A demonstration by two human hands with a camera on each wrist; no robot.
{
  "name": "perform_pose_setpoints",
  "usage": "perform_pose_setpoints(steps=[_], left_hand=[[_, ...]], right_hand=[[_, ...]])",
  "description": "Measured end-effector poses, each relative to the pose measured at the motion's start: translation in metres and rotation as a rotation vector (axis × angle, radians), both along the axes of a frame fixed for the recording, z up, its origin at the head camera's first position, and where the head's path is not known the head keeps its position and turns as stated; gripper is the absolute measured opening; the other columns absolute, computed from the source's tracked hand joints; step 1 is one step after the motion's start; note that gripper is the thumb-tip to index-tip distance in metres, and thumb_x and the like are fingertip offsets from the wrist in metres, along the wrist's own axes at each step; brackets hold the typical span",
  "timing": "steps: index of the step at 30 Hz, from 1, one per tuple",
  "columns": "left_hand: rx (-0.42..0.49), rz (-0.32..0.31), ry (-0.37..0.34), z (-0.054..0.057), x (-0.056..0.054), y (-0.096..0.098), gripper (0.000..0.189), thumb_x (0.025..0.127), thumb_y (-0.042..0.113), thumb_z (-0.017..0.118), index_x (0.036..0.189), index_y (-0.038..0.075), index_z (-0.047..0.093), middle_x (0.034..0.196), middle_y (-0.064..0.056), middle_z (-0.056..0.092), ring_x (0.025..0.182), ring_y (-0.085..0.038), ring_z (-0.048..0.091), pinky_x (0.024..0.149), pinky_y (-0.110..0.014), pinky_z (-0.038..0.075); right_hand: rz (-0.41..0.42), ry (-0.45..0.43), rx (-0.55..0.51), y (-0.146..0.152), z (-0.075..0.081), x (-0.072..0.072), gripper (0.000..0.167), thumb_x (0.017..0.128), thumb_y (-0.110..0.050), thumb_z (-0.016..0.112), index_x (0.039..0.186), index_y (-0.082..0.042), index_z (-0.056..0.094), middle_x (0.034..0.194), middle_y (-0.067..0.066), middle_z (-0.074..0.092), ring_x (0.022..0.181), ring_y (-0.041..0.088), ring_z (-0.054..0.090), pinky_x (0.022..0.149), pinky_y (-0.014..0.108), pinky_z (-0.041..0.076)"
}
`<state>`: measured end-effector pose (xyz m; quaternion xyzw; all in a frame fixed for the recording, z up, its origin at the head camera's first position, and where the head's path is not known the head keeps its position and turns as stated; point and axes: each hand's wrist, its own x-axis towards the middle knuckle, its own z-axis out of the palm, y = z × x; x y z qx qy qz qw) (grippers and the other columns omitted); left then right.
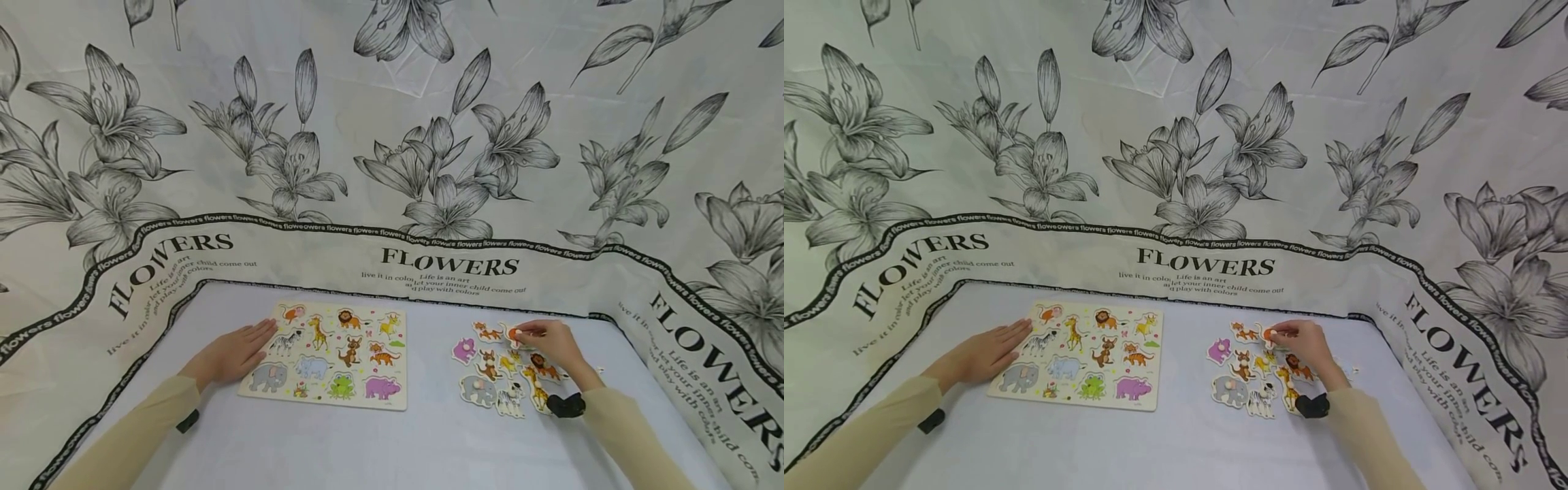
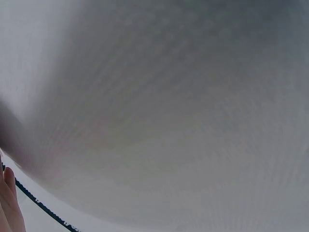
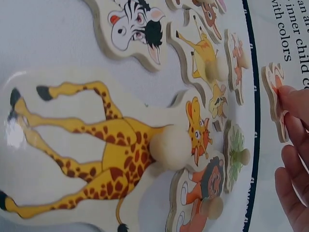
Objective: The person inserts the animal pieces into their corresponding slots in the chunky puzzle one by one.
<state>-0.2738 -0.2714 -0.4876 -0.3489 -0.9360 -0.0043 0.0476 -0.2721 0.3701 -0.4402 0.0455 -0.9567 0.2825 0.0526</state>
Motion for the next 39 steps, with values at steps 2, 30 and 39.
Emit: perform_pose_setpoints(steps=[2, 30, 39], left_hand=[[-0.002, 0.005, -0.007, 0.001, 0.001, 0.001, 0.055, 0.100, 0.027, 0.044, 0.145, -0.004, 0.037, 0.153, -0.019, 0.035, 0.141, -0.035, 0.035, 0.114, -0.046, 0.034], [0.033, 0.011, -0.025, 0.003, 0.006, 0.003, 0.054, 0.100, 0.026, 0.044, 0.144, -0.005, 0.038, 0.151, -0.021, 0.037, 0.139, -0.038, 0.037, 0.112, -0.049, 0.037], [0.039, 0.015, -0.010, 0.000, 0.007, 0.002, 0.054, 0.100, 0.026, 0.044, 0.144, -0.005, 0.037, 0.152, -0.020, 0.036, 0.140, -0.036, 0.036, 0.113, -0.048, 0.035]], right_hand=[[0.006, 0.007, -0.006, -0.005, 0.001, 0.002, 0.031, 0.088, -0.028, 0.070, 0.106, -0.003, 0.072, 0.094, 0.011, 0.073, 0.081, 0.015, 0.062, 0.065, 0.027, 0.050], [0.060, -0.005, -0.152, -0.060, -0.008, 0.001, 0.023, 0.086, -0.025, 0.072, 0.102, -0.007, 0.074, 0.091, 0.008, 0.074, 0.074, 0.012, 0.061, 0.059, 0.023, 0.050], [0.085, 0.004, -0.182, -0.084, -0.010, 0.000, 0.023, 0.085, -0.023, 0.073, 0.102, -0.008, 0.074, 0.088, 0.007, 0.074, 0.070, 0.009, 0.062, 0.056, 0.023, 0.051]])
